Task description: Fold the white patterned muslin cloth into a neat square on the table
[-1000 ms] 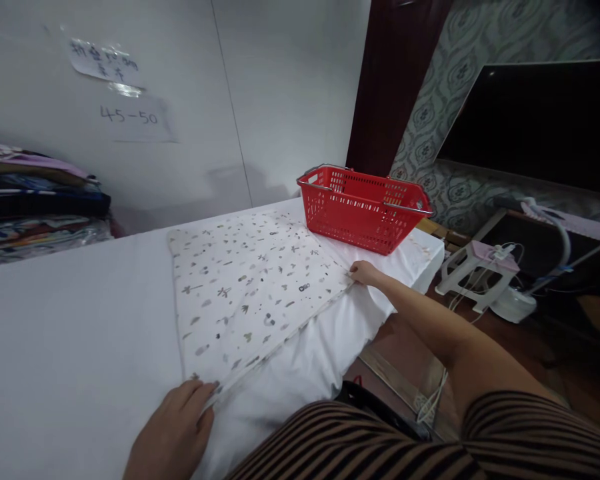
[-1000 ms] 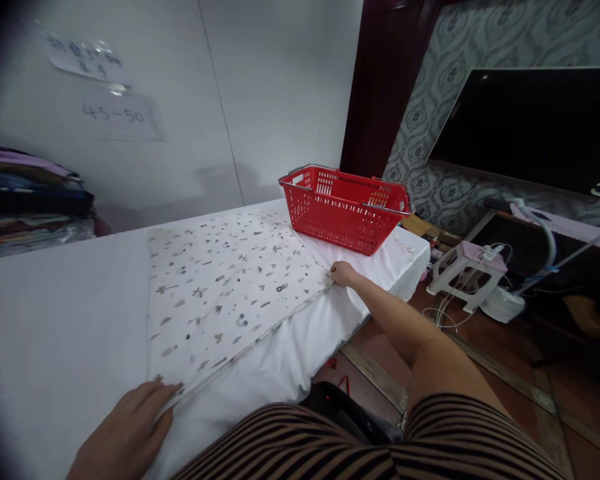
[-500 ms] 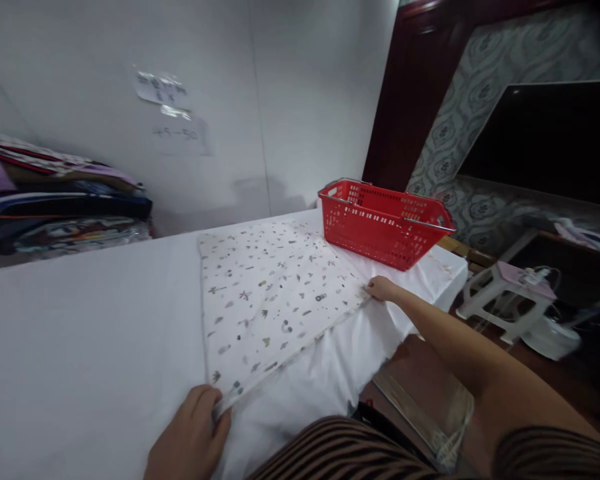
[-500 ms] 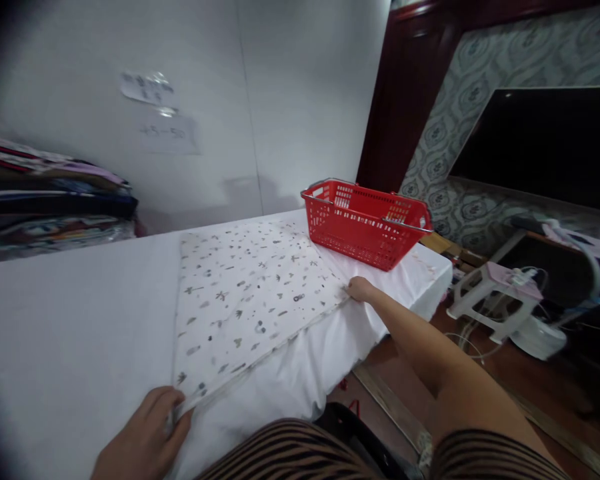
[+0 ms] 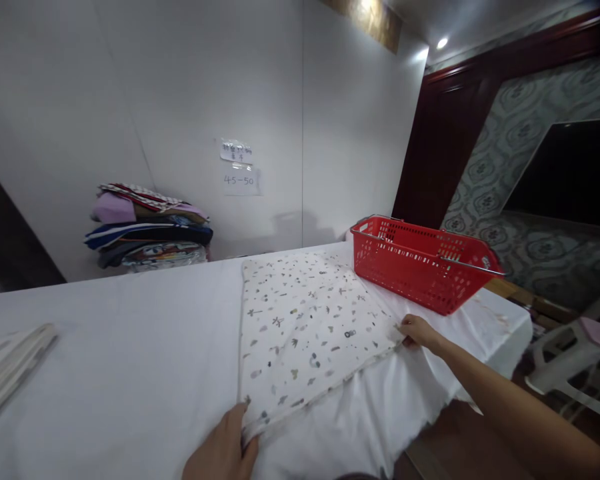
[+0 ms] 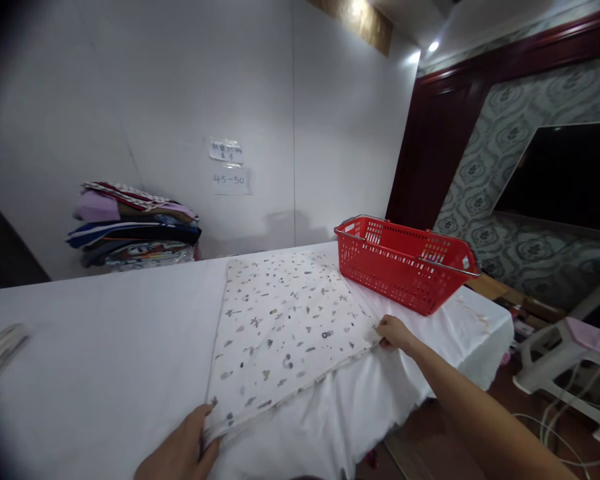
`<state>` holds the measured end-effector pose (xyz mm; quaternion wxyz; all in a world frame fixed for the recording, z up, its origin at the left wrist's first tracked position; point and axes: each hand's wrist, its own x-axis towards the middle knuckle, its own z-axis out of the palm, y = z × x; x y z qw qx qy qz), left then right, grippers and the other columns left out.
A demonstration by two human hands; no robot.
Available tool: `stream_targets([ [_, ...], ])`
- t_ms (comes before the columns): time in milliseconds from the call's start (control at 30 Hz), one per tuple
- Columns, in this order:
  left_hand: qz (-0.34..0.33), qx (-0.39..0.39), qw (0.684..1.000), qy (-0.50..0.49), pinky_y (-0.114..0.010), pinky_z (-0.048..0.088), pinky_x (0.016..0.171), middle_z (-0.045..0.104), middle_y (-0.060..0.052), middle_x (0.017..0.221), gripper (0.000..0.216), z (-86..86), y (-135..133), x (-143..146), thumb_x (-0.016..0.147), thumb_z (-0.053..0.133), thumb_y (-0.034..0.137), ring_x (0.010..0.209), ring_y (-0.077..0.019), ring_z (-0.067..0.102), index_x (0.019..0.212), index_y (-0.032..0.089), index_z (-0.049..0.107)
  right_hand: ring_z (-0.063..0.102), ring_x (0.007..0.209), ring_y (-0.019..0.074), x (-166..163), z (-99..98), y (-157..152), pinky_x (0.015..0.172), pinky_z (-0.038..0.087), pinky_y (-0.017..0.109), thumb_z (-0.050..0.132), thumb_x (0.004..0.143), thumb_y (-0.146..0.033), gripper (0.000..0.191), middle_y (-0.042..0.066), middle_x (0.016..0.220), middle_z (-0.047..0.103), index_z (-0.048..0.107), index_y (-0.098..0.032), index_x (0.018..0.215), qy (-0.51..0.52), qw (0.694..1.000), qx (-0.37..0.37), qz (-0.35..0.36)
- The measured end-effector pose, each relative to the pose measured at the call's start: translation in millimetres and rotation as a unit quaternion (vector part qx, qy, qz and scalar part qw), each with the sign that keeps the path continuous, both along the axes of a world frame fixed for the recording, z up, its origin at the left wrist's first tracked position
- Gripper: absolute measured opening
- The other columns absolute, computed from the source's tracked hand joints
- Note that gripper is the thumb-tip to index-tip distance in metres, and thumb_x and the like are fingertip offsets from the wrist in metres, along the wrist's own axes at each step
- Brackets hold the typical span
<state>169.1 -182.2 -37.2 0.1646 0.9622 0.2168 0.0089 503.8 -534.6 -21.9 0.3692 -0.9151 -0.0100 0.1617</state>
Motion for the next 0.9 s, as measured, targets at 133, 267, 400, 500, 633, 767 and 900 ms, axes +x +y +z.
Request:
stream_targets([
  [133, -0.011, -0.012, 1.0, -0.009, -0.038, 0.049, 0.085, 0.059, -0.013, 0.122, 0.05, -5.4, 1, 3, 0.082, 0.033, 0.029, 0.104, -0.0236, 0.06, 0.127, 0.012, 0.044, 0.06, 0.049, 0.0156, -7, -0.5, -2, 0.047, 0.048, 0.023, 0.056, 0.077, -0.024, 0.025, -0.001, 0.05, 0.057, 0.048, -0.018, 0.1, 0.06, 0.987, 0.145, -0.037],
  [267, 0.002, -0.056, 0.996, -0.063, -0.037, 0.051, 0.082, 0.061, -0.012, 0.116, 0.044, -10.6, 1, 3, 0.08, 0.036, 0.028, 0.097, -0.0228, 0.062, 0.121, 0.015, 0.046, 0.059, 0.048, 0.0144, -13, -4.5, -4, 0.045, 0.047, 0.022, 0.058, 0.078, -0.028, 0.038, -0.002, 0.053, 0.058, 0.043, -0.019, 0.113, 0.051, 0.979, 0.199, -0.019],
  [400, 0.016, -0.123, 0.984, -0.129, -0.036, 0.053, 0.078, 0.063, -0.007, 0.107, 0.036, -14.8, 1, 6, 0.077, 0.039, 0.025, 0.089, -0.0209, 0.063, 0.111, 0.022, 0.048, 0.057, 0.047, 0.0135, -14, -6.2, -3, 0.042, 0.045, 0.022, 0.06, 0.076, -0.028, 0.039, -0.002, 0.057, 0.058, 0.046, -0.018, 0.111, 0.038, 0.974, 0.221, -0.035],
  [500, 0.053, -0.164, 0.968, -0.184, -0.035, 0.053, 0.079, 0.061, -0.004, 0.102, 0.031, -12.7, 1, 9, 0.075, 0.04, 0.023, 0.09, -0.0197, 0.061, 0.105, 0.023, 0.051, 0.055, 0.045, 0.0129, -16, 0.1, 0, 0.042, 0.044, 0.021, 0.058, 0.075, -0.029, 0.039, -0.004, 0.055, 0.056, 0.048, -0.02, 0.112, 0.025, 0.967, 0.249, -0.053],
  [633, 0.073, -0.168, 0.947, -0.264, -0.032, 0.053, 0.079, 0.055, -0.005, 0.107, 0.034, 5.9, 4, 12, 0.074, 0.042, 0.022, 0.096, -0.0188, 0.058, 0.107, 0.021, 0.052, 0.053, 0.045, 0.0111, -18, 18.0, 5, 0.045, 0.045, 0.021, 0.061, 0.073, -0.028, 0.045, -0.005, 0.055, 0.055, 0.05, -0.022, 0.116, 0.0, 0.948, 0.315, -0.049],
  [767, 0.081, -0.107, 0.938, -0.318, -0.029, 0.051, 0.08, 0.051, -0.005, 0.12, 0.039, 36.8, 17, 16, 0.075, 0.042, 0.022, 0.103, -0.0183, 0.055, 0.112, 0.022, 0.053, 0.055, 0.05, 0.01, -14, 41.7, 12, 0.048, 0.047, 0.02, 0.069, 0.068, -0.03, 0.047, -0.003, 0.064, 0.059, 0.055, -0.021, 0.112, -0.009, 0.915, 0.403, -0.034],
  [900, 0.078, -0.064, 0.929, -0.357, -0.03, 0.046, 0.092, 0.056, -0.005, 0.117, 0.035, 70.1, 36, 17, 0.076, 0.042, 0.023, 0.108, -0.0188, 0.054, 0.107, 0.02, 0.057, 0.057, 0.056, 0.0101, -14, 69.5, 21, 0.051, 0.049, 0.021, 0.075, 0.064, -0.034, 0.042, 0.001, 0.075, 0.062, 0.062, -0.02, 0.102, -0.023, 0.889, 0.457, 0.001],
])
